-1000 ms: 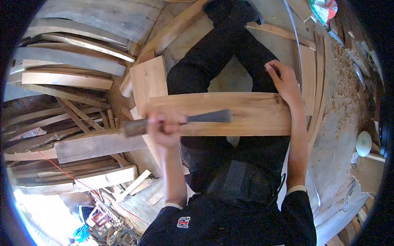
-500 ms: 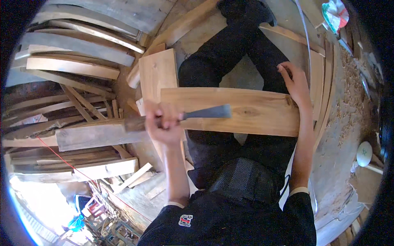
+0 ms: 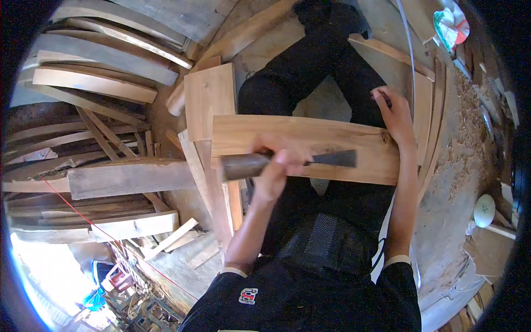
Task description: Refining and cleaning a piece of wood using a chisel and a cloth while sitting in a workshop.
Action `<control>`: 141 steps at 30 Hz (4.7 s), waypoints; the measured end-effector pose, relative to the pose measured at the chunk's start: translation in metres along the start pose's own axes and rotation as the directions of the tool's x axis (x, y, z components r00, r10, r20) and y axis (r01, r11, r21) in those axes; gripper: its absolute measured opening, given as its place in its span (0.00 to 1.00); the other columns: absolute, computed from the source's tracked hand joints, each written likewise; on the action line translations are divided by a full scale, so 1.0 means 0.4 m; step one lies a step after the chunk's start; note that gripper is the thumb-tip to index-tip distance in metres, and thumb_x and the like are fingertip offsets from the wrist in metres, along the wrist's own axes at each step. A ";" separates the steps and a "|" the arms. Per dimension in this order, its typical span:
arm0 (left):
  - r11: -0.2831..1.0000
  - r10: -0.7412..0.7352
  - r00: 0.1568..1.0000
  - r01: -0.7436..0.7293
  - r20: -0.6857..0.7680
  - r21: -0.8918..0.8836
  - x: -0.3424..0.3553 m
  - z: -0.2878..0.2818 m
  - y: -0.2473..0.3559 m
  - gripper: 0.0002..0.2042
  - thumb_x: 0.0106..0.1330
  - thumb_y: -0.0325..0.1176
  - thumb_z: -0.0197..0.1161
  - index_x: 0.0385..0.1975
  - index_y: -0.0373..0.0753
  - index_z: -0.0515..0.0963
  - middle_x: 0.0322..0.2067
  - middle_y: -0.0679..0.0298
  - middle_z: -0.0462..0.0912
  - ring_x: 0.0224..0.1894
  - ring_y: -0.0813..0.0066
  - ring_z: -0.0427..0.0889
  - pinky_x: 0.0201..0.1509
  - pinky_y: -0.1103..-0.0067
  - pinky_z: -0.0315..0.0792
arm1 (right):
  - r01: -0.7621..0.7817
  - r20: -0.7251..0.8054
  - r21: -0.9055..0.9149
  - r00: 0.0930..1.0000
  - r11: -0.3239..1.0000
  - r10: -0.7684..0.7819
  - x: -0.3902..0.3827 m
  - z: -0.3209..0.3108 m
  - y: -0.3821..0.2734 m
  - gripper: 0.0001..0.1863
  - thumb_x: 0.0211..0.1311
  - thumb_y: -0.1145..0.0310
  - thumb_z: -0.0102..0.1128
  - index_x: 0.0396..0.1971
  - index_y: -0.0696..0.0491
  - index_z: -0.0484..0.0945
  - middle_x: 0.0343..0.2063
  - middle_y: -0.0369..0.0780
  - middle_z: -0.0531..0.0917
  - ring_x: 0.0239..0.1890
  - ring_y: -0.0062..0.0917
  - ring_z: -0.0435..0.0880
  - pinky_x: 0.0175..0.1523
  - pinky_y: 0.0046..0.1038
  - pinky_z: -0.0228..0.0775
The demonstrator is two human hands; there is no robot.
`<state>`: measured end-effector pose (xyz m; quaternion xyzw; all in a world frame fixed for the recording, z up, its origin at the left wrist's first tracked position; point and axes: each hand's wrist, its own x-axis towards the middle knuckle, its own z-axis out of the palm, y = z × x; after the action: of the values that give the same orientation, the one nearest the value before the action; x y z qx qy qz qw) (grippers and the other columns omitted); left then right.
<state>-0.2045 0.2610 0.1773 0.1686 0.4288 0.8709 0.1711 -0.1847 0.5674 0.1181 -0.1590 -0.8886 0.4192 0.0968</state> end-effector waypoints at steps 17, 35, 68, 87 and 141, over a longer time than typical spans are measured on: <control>0.993 0.104 0.951 -0.084 -0.291 0.081 -0.037 -0.090 0.149 0.12 0.72 0.46 0.52 0.30 0.46 0.66 0.12 0.76 0.58 0.13 0.84 0.55 0.23 0.80 0.60 | 0.028 0.012 -0.123 1.000 0.992 -0.027 -0.001 -0.012 -0.002 0.15 0.73 0.62 0.54 0.42 0.60 0.80 0.35 0.46 0.86 0.40 0.31 0.85 0.48 0.28 0.72; 0.967 0.255 0.889 -0.236 -0.381 0.099 -0.036 -0.214 0.297 0.11 0.75 0.41 0.45 0.30 0.46 0.67 0.11 0.75 0.57 0.13 0.84 0.54 0.26 0.79 0.56 | -0.003 0.019 -0.182 1.000 0.983 0.007 -0.001 -0.003 0.011 0.16 0.73 0.60 0.53 0.44 0.58 0.80 0.39 0.46 0.86 0.43 0.30 0.85 0.51 0.29 0.72; 0.890 0.439 0.681 -0.420 -0.587 0.178 0.026 -0.221 0.304 0.13 0.68 0.39 0.53 0.20 0.49 0.64 0.11 0.77 0.52 0.14 0.86 0.50 0.22 0.82 0.48 | -0.037 0.029 -0.018 0.999 0.999 0.038 0.011 -0.011 -0.007 0.14 0.70 0.60 0.56 0.40 0.57 0.80 0.36 0.50 0.84 0.40 0.47 0.83 0.45 0.40 0.72; 0.981 0.117 0.890 -0.036 -0.440 0.189 0.069 -0.182 0.181 0.10 0.69 0.38 0.52 0.26 0.43 0.69 0.23 0.66 0.69 0.30 0.72 0.72 0.43 0.70 0.72 | 0.021 -0.078 -0.048 0.997 0.999 -0.024 -0.004 -0.010 -0.010 0.12 0.70 0.64 0.57 0.40 0.59 0.80 0.32 0.49 0.84 0.36 0.37 0.85 0.42 0.32 0.72; 0.958 -0.002 0.999 0.016 -0.047 0.287 0.029 0.136 -0.091 0.23 0.55 0.48 0.75 0.33 0.37 0.71 0.33 0.58 0.77 0.41 0.60 0.80 0.51 0.65 0.74 | -0.322 -0.366 0.217 0.848 0.922 0.382 -0.286 -0.087 0.046 0.17 0.74 0.62 0.50 0.49 0.59 0.79 0.42 0.50 0.85 0.49 0.38 0.84 0.55 0.33 0.72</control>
<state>-0.1855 0.3244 0.1812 0.1693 0.5553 0.8023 0.1387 -0.0640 0.5616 0.1214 -0.3944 -0.7718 0.4525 0.2098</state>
